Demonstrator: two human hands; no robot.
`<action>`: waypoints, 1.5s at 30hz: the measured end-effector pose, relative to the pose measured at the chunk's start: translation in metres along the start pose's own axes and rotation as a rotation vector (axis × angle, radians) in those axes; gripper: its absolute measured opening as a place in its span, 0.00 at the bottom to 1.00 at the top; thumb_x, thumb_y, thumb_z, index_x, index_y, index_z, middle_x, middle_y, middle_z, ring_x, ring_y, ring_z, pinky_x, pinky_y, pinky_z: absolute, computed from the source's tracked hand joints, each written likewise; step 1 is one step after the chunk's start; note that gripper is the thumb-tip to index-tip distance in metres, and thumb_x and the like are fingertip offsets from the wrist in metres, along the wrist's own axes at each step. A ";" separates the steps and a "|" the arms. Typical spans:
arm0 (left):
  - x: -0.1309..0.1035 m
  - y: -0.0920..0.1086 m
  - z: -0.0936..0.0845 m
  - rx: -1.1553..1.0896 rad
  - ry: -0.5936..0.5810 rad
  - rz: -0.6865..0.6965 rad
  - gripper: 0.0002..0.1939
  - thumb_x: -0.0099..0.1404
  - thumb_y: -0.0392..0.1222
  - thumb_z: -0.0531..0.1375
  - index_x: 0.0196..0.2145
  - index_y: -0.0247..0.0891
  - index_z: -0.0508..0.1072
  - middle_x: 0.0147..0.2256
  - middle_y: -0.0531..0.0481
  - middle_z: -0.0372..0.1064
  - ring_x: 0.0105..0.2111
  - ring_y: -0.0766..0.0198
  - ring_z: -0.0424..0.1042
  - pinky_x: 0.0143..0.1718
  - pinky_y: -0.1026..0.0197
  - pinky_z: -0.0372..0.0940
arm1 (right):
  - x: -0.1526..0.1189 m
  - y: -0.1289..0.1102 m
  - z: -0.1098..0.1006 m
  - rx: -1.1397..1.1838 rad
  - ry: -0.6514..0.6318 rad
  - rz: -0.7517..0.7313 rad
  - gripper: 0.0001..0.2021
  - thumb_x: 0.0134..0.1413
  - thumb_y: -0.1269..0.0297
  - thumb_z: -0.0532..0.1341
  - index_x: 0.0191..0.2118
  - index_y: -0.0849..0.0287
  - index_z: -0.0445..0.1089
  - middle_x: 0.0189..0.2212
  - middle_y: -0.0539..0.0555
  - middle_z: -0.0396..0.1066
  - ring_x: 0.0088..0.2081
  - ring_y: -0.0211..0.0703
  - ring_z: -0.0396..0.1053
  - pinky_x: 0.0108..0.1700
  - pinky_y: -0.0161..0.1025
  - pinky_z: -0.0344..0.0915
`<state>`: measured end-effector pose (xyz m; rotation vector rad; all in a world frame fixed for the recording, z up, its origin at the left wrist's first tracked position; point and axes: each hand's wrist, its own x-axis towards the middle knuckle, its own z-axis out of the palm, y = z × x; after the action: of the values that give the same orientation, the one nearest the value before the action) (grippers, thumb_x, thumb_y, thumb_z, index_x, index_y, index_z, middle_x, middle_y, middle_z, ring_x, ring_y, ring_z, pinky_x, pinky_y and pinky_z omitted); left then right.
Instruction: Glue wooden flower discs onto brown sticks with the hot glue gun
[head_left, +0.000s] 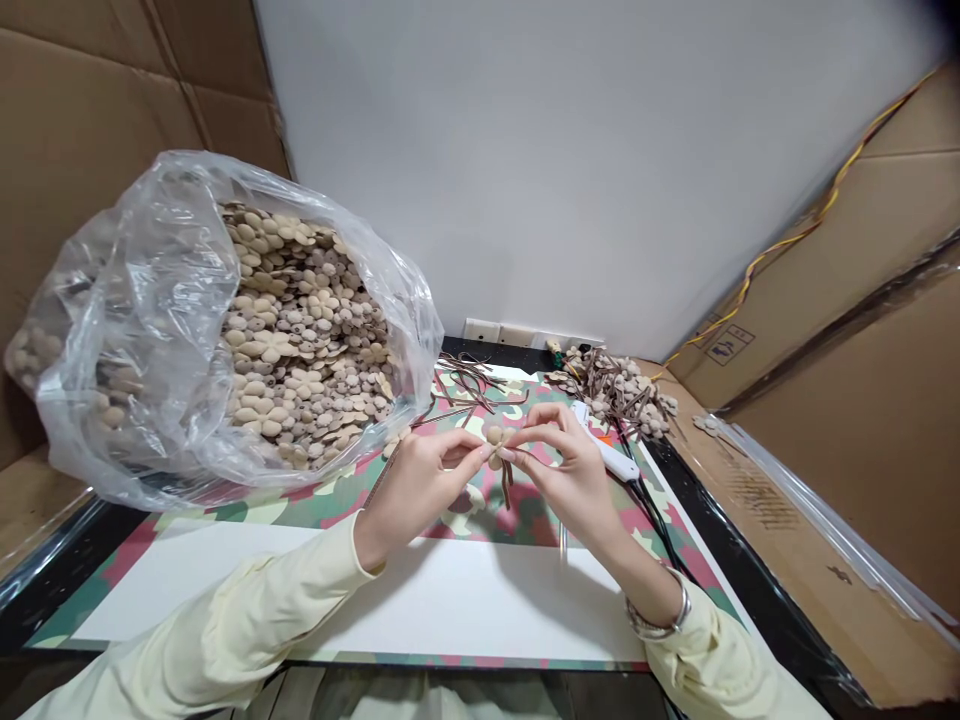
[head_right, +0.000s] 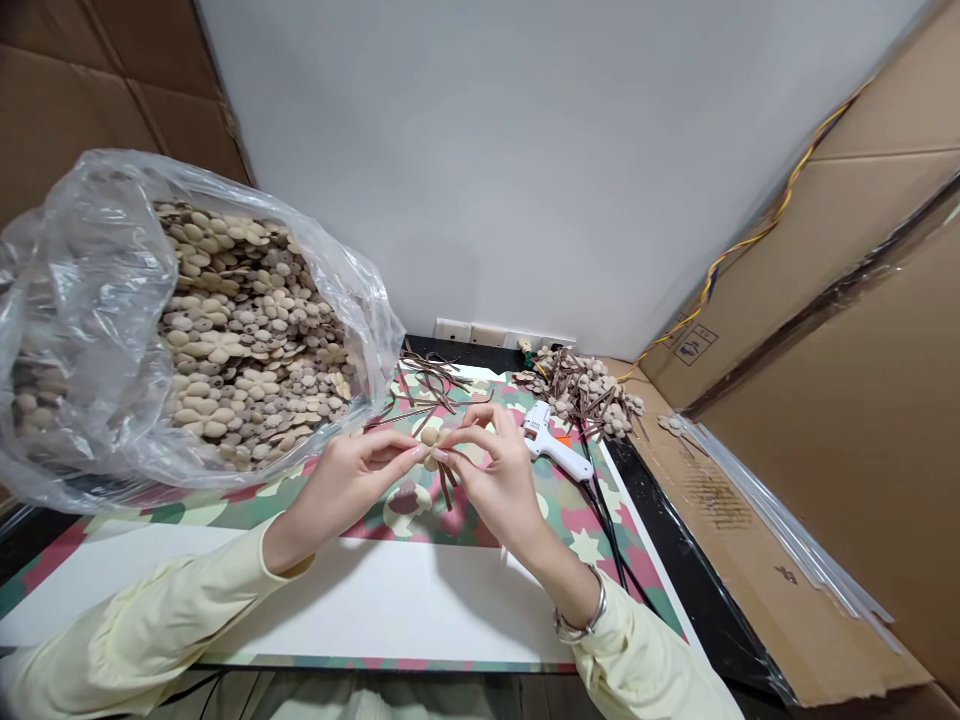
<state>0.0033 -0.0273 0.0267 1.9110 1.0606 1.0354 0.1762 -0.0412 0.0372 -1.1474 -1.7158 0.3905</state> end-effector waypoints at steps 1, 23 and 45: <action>0.000 0.000 0.000 -0.023 -0.008 -0.017 0.13 0.62 0.49 0.55 0.33 0.39 0.75 0.31 0.51 0.76 0.30 0.62 0.73 0.32 0.66 0.64 | 0.000 0.000 0.001 -0.005 0.017 0.003 0.03 0.46 0.67 0.65 0.28 0.54 0.69 0.33 0.52 0.62 0.39 0.45 0.63 0.43 0.43 0.59; 0.009 -0.001 -0.004 -0.280 0.049 -0.213 0.10 0.57 0.46 0.60 0.29 0.36 0.68 0.29 0.49 0.73 0.31 0.61 0.73 0.34 0.62 0.68 | 0.004 0.012 -0.007 0.552 -0.390 0.587 0.19 0.42 0.60 0.67 0.42 0.57 0.64 0.26 0.51 0.74 0.31 0.43 0.73 0.35 0.40 0.68; 0.010 -0.005 -0.004 -0.334 -0.104 -0.194 0.13 0.59 0.46 0.59 0.35 0.34 0.73 0.33 0.48 0.72 0.30 0.64 0.72 0.30 0.66 0.67 | 0.004 0.011 -0.010 0.238 -0.274 0.395 0.09 0.43 0.66 0.65 0.34 0.58 0.68 0.24 0.52 0.75 0.27 0.43 0.72 0.28 0.37 0.66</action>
<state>0.0019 -0.0156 0.0272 1.5446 0.9285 0.9271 0.1903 -0.0347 0.0360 -1.2980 -1.6115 1.0080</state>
